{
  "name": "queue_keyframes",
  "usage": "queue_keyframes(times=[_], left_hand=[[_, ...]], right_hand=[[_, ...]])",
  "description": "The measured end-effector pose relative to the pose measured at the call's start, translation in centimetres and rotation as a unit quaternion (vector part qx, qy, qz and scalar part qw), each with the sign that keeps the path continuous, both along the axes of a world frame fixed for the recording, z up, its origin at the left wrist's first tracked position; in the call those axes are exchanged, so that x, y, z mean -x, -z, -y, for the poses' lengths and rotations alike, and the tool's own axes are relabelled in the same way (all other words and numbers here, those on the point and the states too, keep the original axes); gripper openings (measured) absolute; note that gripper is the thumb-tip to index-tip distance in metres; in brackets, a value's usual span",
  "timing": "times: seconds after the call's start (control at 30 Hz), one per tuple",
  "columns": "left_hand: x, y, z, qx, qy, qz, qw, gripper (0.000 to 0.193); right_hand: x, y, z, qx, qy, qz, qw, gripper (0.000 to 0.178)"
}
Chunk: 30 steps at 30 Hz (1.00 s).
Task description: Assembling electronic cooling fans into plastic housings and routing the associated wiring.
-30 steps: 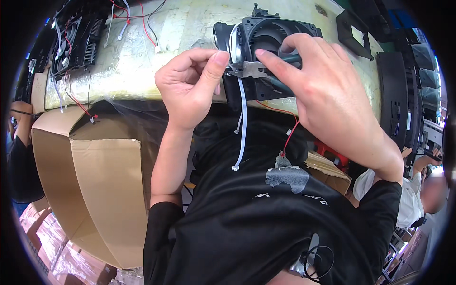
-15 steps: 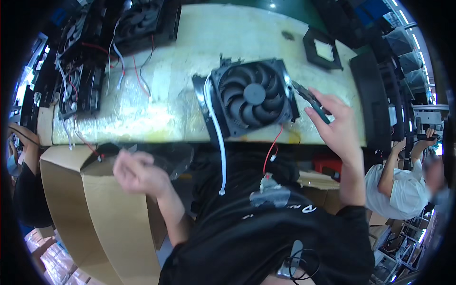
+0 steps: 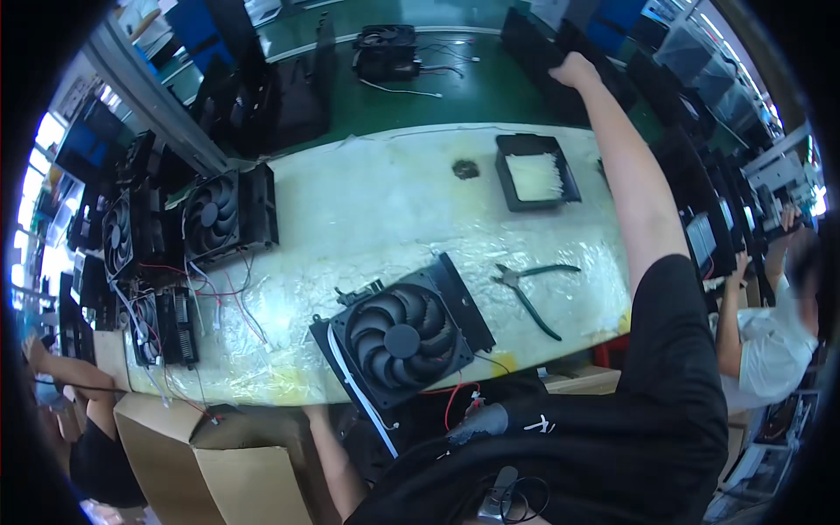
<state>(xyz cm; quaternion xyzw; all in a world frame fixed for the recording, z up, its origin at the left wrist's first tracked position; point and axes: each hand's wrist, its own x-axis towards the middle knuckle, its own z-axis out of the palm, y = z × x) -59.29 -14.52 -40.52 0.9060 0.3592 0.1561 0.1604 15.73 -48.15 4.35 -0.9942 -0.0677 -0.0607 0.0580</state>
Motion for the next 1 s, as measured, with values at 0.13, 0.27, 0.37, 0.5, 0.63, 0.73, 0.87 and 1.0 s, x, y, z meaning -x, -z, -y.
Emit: queue_keyframes(times=[0.13, 0.27, 0.37, 0.5, 0.63, 0.73, 0.87, 1.0], left_hand=[[-4.2, -27.2, 5.8, 0.33, -0.1, -0.277, 0.897, 0.041], [-5.2, -44.9, 10.6, 0.305, 0.113, 0.14, 0.935, 0.032], [-10.5, -48.5, 10.9, 0.342, 0.302, 0.394, 0.798, 0.022], [-36.9, -50.6, 11.2, 0.385, 0.235, 0.465, 0.762, 0.07], [-36.4, -52.5, 16.4, 0.433, 0.189, 0.511, 0.718, 0.137], [-34.5, -51.8, 15.7, 0.47, 0.294, 0.634, 0.539, 0.079], [-29.0, -53.3, 11.9, 0.594, 0.36, 0.549, 0.464, 0.026], [-26.2, -55.2, 11.8, 0.77, 0.329, 0.456, 0.302, 0.022]], right_hand=[[-4.5, 1.3, 2.7, 0.023, -0.024, 0.077, 0.997, 0.035], [-3.3, -1.4, 1.5, -0.028, -0.09, 0.226, 0.97, 0.032], [3.4, -4.2, 2.5, -0.098, -0.152, 0.356, 0.917, 0.044], [23.6, -5.9, 0.3, -0.247, -0.255, 0.254, 0.9, 0.036], [38.3, -4.1, -1.4, -0.263, -0.33, 0.308, 0.853, 0.024], [42.7, -5.3, -0.4, -0.218, -0.371, 0.232, 0.872, 0.028], [52.5, -5.6, 1.9, -0.145, -0.43, 0.111, 0.884, 0.042], [51.9, 1.7, -0.5, -0.007, -0.511, 0.144, 0.847, 0.055]])
